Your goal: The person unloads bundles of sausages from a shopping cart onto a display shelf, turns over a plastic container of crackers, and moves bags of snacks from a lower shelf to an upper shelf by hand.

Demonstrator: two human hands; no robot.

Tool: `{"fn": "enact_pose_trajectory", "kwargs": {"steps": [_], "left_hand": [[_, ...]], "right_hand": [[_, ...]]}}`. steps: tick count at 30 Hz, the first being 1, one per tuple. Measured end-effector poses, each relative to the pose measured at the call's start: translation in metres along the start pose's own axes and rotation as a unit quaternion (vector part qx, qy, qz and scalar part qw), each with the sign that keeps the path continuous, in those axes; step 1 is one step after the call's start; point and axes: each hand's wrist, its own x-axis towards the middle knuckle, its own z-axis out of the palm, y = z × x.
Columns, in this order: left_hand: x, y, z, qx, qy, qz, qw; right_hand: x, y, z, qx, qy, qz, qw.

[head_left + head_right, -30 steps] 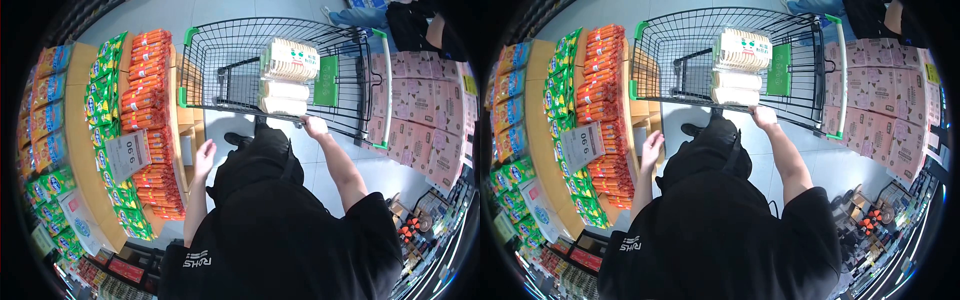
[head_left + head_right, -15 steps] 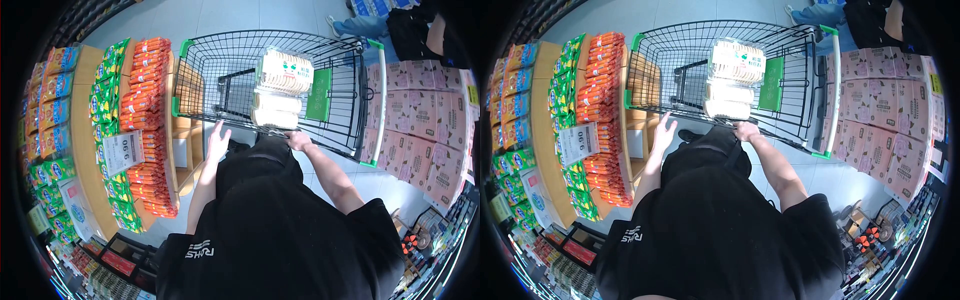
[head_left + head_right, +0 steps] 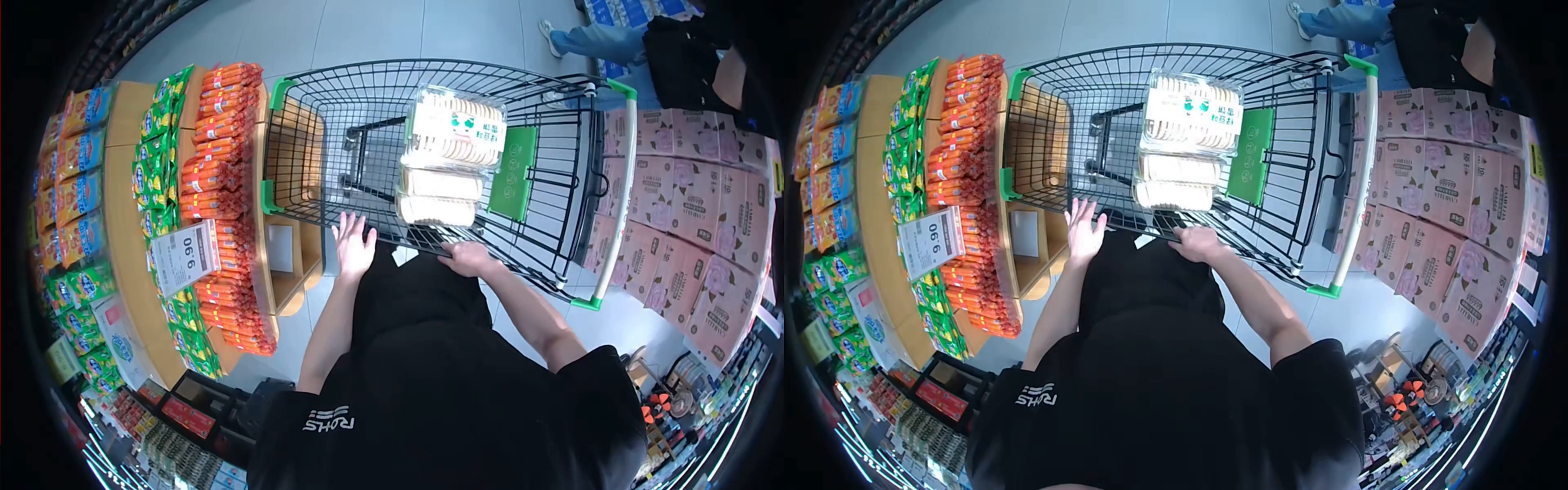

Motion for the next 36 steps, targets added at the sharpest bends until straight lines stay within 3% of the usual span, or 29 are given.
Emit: {"fn": "enact_pose_trajectory", "kwargs": {"steps": [3, 6, 7, 9, 11, 13, 16, 21, 24, 25, 29, 32, 36], "left_hand": [[0.0, -0.002, 0.007, 0.002, 0.013, -0.009, 1.0], [0.001, -0.002, 0.011, -0.018, 0.03, -0.004, 0.999], [0.001, -0.001, 0.011, -0.022, 0.032, -0.002, 0.999], [0.002, 0.0, 0.012, -0.028, 0.03, 0.005, 0.999], [0.004, 0.005, 0.011, -0.016, 0.01, 0.005, 1.0], [0.003, 0.009, 0.011, 0.0, -0.003, 0.006, 1.0], [0.004, 0.015, 0.009, -0.005, -0.011, -0.007, 1.0], [0.006, 0.018, 0.009, 0.013, -0.023, -0.02, 0.999], [0.004, 0.02, 0.009, 0.029, -0.027, -0.019, 0.999], [0.005, 0.021, 0.009, 0.035, -0.028, -0.018, 0.999], [0.005, 0.02, 0.011, 0.049, -0.028, -0.026, 0.998], [0.005, 0.022, 0.011, 0.058, -0.033, -0.028, 0.997], [0.007, 0.024, 0.009, 0.056, -0.034, -0.034, 0.997]], "right_hand": [[-0.013, -0.003, -0.026, 0.035, -0.068, -0.029, 0.997], [0.001, 0.032, -0.039, 0.192, -0.055, -0.061, 0.978], [0.009, 0.045, -0.058, 0.303, -0.073, -0.044, 0.949], [0.05, 0.09, -0.056, 0.313, 0.157, 0.091, 0.932], [0.091, 0.138, -0.057, 0.286, 0.337, 0.188, 0.877], [0.107, 0.149, -0.073, 0.275, 0.36, 0.228, 0.862], [0.144, 0.164, -0.076, 0.324, 0.35, 0.328, 0.815], [0.173, 0.19, -0.072, 0.4, 0.343, 0.327, 0.784], [0.154, 0.191, -0.068, 0.55, 0.257, 0.22, 0.764], [0.145, 0.184, -0.067, 0.62, 0.227, 0.183, 0.729], [0.136, 0.173, -0.059, 0.727, 0.124, 0.065, 0.672], [0.138, 0.165, -0.068, 0.785, 0.087, 0.063, 0.61], [0.142, 0.168, -0.074, 0.765, 0.061, 0.09, 0.634]]}}
